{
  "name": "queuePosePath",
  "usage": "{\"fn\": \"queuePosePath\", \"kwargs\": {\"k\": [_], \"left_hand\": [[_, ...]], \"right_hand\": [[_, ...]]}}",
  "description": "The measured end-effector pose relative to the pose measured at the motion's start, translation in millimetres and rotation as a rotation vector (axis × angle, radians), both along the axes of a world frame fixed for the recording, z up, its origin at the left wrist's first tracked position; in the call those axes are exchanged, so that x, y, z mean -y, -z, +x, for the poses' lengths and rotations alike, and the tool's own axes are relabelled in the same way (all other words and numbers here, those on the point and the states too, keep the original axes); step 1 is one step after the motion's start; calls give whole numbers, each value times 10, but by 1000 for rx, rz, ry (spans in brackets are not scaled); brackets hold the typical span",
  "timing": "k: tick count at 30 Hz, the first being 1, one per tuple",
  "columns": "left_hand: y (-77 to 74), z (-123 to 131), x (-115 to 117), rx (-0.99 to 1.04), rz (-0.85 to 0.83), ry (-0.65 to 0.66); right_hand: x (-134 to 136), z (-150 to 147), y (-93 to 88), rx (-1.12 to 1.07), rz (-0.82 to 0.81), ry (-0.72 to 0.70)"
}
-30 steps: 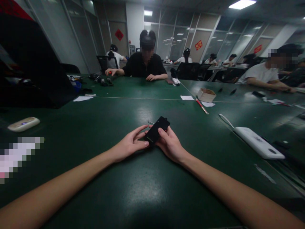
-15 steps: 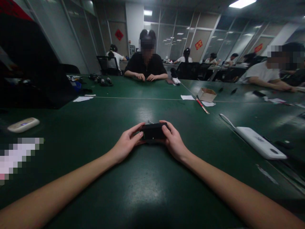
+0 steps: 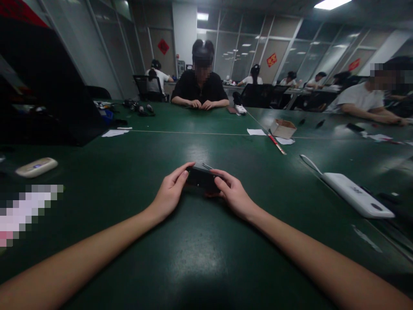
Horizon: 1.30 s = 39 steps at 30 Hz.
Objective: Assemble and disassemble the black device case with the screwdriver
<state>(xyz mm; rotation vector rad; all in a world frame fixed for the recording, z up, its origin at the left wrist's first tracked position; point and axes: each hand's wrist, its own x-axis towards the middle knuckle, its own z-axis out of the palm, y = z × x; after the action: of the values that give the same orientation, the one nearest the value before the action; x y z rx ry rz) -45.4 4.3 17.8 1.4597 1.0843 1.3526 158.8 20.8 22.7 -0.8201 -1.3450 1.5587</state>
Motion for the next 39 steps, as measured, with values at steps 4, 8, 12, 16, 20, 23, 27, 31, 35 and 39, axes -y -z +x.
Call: {"fn": "queuePosePath", "kwargs": {"k": [4, 8, 12, 16, 20, 23, 27, 31, 35, 39], "left_hand": [[-46, -2, -3, -84, 51, -107], [-64, -19, -8, -108, 66, -144], [-22, -23, -35, -18, -8, -112], [-11, -10, -54, 44, -53, -1], [-64, -12, -44, 75, -95, 102], [-89, -28, -36, 167, -163, 152], [-84, -38, -38, 221, -176, 151], [-72, -38, -30, 187, -139, 103], [-63, -45, -16, 157, -115, 84], [-58, -29, -22, 127, -116, 67]], "right_hand": [[51, 1, -34, 123, 10, -60], [81, 7, -73, 234, 56, -147], [54, 21, -74, 200, 36, -174], [26, 23, -46, 135, -11, -131], [30, 17, -46, 107, -19, -143], [33, 11, -51, 125, 16, -153], [31, 9, -51, 183, 66, -179], [44, 16, -84, 301, 140, -218], [55, 24, -130, 328, 154, -265], [48, 22, -125, 309, 130, -274]]}}
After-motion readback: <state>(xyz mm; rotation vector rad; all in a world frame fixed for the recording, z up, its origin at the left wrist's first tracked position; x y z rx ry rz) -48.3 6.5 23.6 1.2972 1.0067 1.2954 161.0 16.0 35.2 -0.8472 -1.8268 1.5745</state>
